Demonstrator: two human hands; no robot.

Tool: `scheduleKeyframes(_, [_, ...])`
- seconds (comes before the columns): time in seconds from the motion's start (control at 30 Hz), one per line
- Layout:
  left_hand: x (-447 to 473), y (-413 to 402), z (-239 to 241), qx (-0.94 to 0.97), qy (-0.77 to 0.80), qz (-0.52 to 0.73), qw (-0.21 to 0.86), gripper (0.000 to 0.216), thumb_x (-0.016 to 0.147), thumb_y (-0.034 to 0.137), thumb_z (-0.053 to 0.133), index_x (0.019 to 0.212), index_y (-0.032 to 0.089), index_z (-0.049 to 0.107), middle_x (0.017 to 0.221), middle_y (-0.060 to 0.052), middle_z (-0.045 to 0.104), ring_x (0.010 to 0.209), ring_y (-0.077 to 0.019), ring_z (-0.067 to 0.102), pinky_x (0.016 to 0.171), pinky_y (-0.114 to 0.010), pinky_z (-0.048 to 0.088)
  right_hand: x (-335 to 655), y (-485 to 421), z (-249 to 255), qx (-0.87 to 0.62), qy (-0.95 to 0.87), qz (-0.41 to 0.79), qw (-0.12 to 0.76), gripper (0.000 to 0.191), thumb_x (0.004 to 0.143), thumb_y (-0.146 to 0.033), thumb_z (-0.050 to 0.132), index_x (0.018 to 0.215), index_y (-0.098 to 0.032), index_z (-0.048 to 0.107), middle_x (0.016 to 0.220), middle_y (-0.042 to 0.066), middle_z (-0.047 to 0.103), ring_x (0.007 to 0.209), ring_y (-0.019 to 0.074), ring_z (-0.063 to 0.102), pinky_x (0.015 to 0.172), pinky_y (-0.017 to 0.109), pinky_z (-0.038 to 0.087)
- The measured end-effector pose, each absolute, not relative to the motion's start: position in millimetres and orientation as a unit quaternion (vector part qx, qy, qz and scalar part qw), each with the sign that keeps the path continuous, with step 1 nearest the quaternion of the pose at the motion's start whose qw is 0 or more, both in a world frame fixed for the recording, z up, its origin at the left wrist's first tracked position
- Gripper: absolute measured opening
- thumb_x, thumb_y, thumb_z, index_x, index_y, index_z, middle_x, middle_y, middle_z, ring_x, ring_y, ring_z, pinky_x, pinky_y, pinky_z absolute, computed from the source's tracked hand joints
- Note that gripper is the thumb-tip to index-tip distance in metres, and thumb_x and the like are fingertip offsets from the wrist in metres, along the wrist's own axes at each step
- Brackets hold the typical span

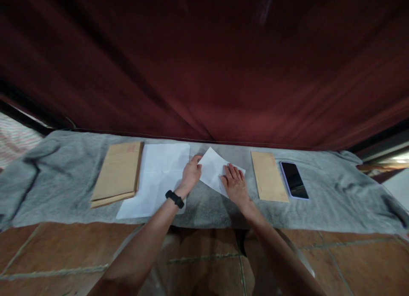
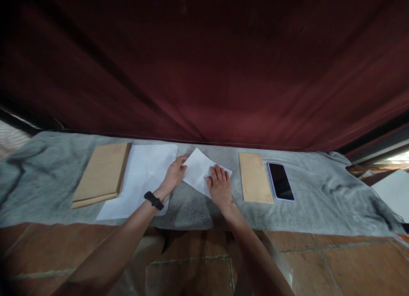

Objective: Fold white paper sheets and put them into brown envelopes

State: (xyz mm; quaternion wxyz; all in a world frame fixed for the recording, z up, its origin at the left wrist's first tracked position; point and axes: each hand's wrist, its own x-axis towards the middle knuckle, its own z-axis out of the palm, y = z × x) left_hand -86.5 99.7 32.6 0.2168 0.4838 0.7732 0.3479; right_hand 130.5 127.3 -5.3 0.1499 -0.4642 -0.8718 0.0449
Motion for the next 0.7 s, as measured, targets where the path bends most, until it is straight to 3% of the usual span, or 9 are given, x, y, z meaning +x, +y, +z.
scheduleKeyframes(0.1, [-91,107,33,0.491,0.746,0.376,0.246,0.038,0.081,0.008,0.055,0.113,0.020,0.071,0.099,-0.005,0.076,0.093,-0.0227,0.070,0.089,-0.034,0.053,138,138,1,-0.500,-0.849,0.055,0.163,0.049,0.104,-0.032,0.041,0.148,-0.012,0.049,0.153,0.018,0.050,0.141,0.0294,0.045,0.115,0.047,0.034])
scheduleKeyframes(0.27, [-99,110,35,0.444,0.625,0.468,0.440,0.031,0.073,0.022,0.066,0.101,0.014,0.074,0.084,-0.005,0.076,0.073,-0.0206,0.069,0.066,-0.029,0.053,150,161,15,-0.570,-0.798,0.114,0.160,0.044,0.099,-0.030,0.049,0.138,-0.013,0.059,0.130,0.017,0.067,0.120,0.0291,0.061,0.101,0.042,0.045])
scheduleKeyframes(0.43, [-103,112,43,0.423,0.590,0.483,0.490,0.033,0.067,0.032,0.075,0.093,0.013,0.073,0.079,-0.005,0.074,0.065,-0.0175,0.065,0.060,-0.026,0.049,162,170,22,-0.547,-0.748,0.323,0.193,0.027,0.089,-0.035,0.057,0.102,-0.019,0.075,0.092,0.005,0.075,0.089,0.0221,0.068,0.078,0.030,0.050])
scheduleKeyframes(0.57, [-97,119,40,0.394,0.627,0.540,0.400,0.046,0.072,0.033,0.075,0.113,0.014,0.068,0.075,-0.001,0.068,0.065,-0.0152,0.062,0.060,-0.025,0.047,170,170,22,-0.539,-0.647,0.485,0.236,0.021,0.076,-0.037,0.062,0.076,-0.018,0.070,0.063,-0.003,0.064,0.064,0.0165,0.060,0.056,0.024,0.041])
scheduleKeyframes(0.7, [-82,119,29,0.336,0.678,0.545,0.362,0.070,0.079,0.030,0.073,0.143,0.016,0.048,0.085,0.000,0.066,0.066,-0.0122,0.062,0.063,-0.024,0.049,169,165,16,-0.560,-0.588,0.513,0.277,0.023,0.075,-0.039,0.059,0.078,-0.017,0.067,0.066,0.000,0.065,0.062,0.0163,0.059,0.056,0.025,0.042])
